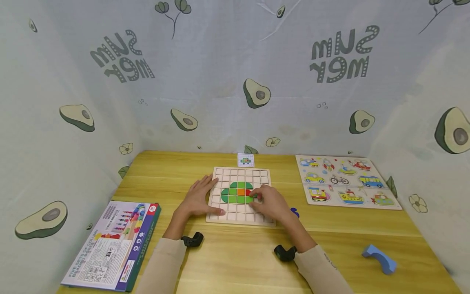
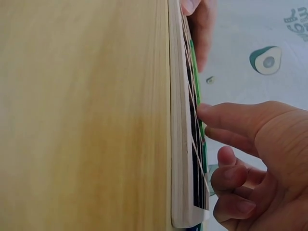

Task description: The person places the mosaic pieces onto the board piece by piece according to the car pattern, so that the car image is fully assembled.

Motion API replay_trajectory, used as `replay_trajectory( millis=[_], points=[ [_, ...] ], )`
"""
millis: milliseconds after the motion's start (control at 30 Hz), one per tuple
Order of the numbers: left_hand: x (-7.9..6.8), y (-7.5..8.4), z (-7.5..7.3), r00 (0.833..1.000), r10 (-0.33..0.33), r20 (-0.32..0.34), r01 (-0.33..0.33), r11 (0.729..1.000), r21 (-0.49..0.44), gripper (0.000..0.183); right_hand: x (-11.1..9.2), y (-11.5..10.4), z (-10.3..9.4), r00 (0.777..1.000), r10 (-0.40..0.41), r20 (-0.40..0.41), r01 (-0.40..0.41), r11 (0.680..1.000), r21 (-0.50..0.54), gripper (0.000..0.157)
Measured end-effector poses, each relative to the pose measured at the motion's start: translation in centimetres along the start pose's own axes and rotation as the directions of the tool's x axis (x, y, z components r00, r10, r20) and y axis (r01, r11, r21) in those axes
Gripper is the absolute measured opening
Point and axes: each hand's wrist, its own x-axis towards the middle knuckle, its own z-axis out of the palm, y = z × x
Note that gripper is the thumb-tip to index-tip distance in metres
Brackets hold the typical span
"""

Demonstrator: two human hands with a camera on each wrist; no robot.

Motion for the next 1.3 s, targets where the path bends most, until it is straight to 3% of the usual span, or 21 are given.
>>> replay_trajectory(
  millis=[300, 733, 1000, 1300],
  points=[
    [0.0, -0.1, 0.1, 1.000, -0.005, -0.002, 0.005, 1.000, 0.007, 0.121, -0.8, 1.0, -1.0, 0.999, 0.018, -0.036, -0.017, 1.000, 0.021, 0.022],
    [0.1, -0.2, 0.4, 1.000, -0.020, -0.002, 0.020, 1.000, 0.009, 0.123, -2.9, 4.2, -3.3, 0.994, 0.045, -0.101, -0.046, 0.999, -0.008, 0.024],
    [0.2, -0.1, 0.1, 1.000, -0.015, 0.001, 0.015, 1.000, 0.013, 0.123, -3.9, 5.9, -4.2, 0.991, -0.005, -0.131, 0.004, 1.000, -0.007, 0.022],
    [0.2, -0.2, 0.2, 1.000, -0.022, 0.013, 0.022, 1.000, 0.022, 0.123, -4.0, 6.5, -4.3, 0.996, 0.041, -0.082, -0.043, 0.999, -0.022, 0.016]
  ],
)
